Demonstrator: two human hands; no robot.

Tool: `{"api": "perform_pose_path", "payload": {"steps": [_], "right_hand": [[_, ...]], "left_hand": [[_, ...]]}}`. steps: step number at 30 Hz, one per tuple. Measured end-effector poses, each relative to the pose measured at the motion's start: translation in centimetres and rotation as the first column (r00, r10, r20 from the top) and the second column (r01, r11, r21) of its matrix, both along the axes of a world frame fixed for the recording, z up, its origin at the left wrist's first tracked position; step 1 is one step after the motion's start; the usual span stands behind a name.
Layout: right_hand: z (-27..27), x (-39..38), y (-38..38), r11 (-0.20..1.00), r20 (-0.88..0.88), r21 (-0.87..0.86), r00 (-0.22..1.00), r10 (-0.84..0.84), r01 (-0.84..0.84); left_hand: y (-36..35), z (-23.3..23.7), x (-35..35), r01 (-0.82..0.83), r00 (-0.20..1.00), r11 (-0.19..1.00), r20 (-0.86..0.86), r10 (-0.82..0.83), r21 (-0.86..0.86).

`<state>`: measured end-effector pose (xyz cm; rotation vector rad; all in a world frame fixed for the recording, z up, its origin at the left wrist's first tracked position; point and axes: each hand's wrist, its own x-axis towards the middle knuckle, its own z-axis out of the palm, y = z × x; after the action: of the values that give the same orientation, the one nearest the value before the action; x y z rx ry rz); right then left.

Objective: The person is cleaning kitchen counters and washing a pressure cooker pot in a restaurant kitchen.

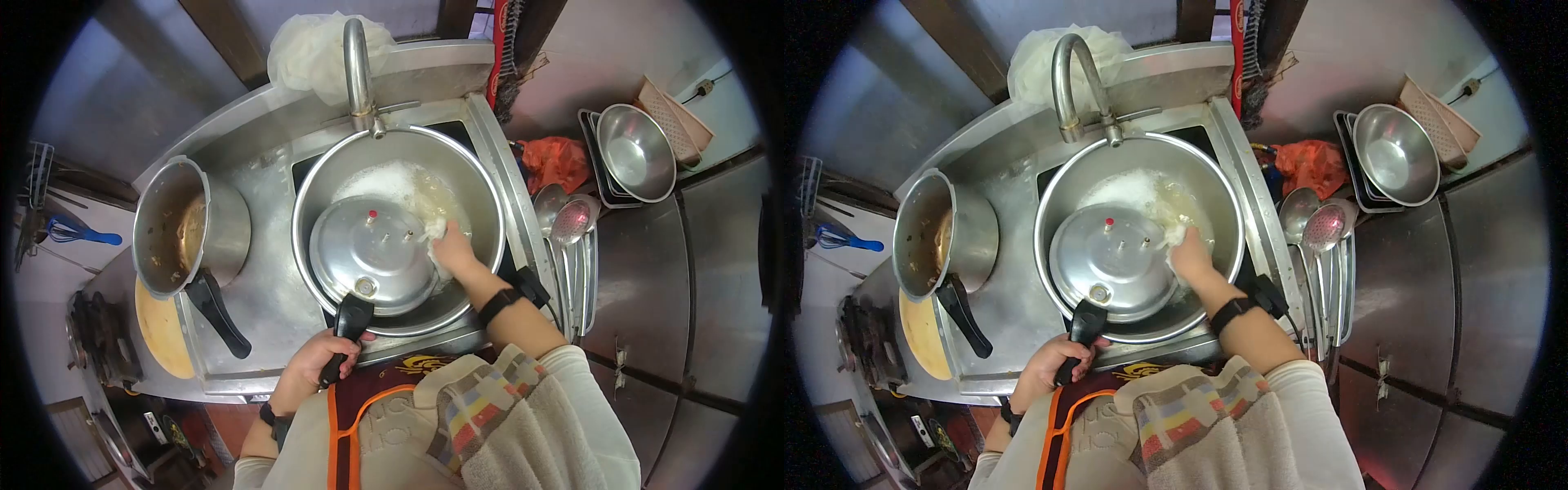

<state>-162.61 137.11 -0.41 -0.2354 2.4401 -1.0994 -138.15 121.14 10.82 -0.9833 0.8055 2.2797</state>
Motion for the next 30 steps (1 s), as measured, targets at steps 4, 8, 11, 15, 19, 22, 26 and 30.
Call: {"api": "perform_pose_path", "payload": {"steps": [4, 8, 11, 15, 19, 22, 26, 30], "right_hand": [[-0.7, -1.1, 0.1, 0.992, -0.031, 0.069, 0.993, 0.110, -0.108], [0.8, 0.9, -0.2, 0.952, 0.071, -0.261, 0.980, 0.185, -0.161], [1.1, 2.2, -0.7, 0.951, 0.093, -0.300, 0.990, 0.101, -0.069], [1.6, 0.8, -0.6, 0.960, 0.037, -0.216, 0.981, 0.190, -0.178], [-0.6, -2.4, -0.4, 0.960, -0.079, 0.081, 0.958, 0.275, -0.269], [-3.2, -3.7, -1.2, 0.965, -0.197, 0.226, 0.964, 0.181, -0.135], [-3.1, -5.3, -3.8, 0.730, 0.622, -0.467, 0.772, -0.129, 0.499], [7.0, -2.0, -7.0, 0.692, 0.468, -0.684, 0.866, 0.173, 0.231]], "left_hand": [[0.2, 0.2, -0.1, -0.016, 1.000, 1.000, 0.003, 0.016, 0.021], [0.2, 0.0, -0.1, -0.002, 1.000, 1.000, 0.000, 0.002, 0.002], [0.0, 0.4, -0.3, 0.025, 1.000, 1.000, 0.001, -0.025, -0.016], [0.0, 0.4, -0.4, 0.041, 0.999, 0.999, 0.001, -0.041, -0.016], [0.0, 0.4, -0.3, 0.026, 0.999, 0.999, 0.020, -0.025, -0.036], [0.1, 0.5, -0.2, 0.009, 1.000, 0.998, 0.004, -0.009, -0.057], [-0.6, 1.6, 0.0, 0.091, 0.996, 0.983, -0.009, -0.094, -0.161], [-0.9, 2.6, -0.1, 0.221, 0.975, 0.899, 0.081, -0.206, -0.378]]}}
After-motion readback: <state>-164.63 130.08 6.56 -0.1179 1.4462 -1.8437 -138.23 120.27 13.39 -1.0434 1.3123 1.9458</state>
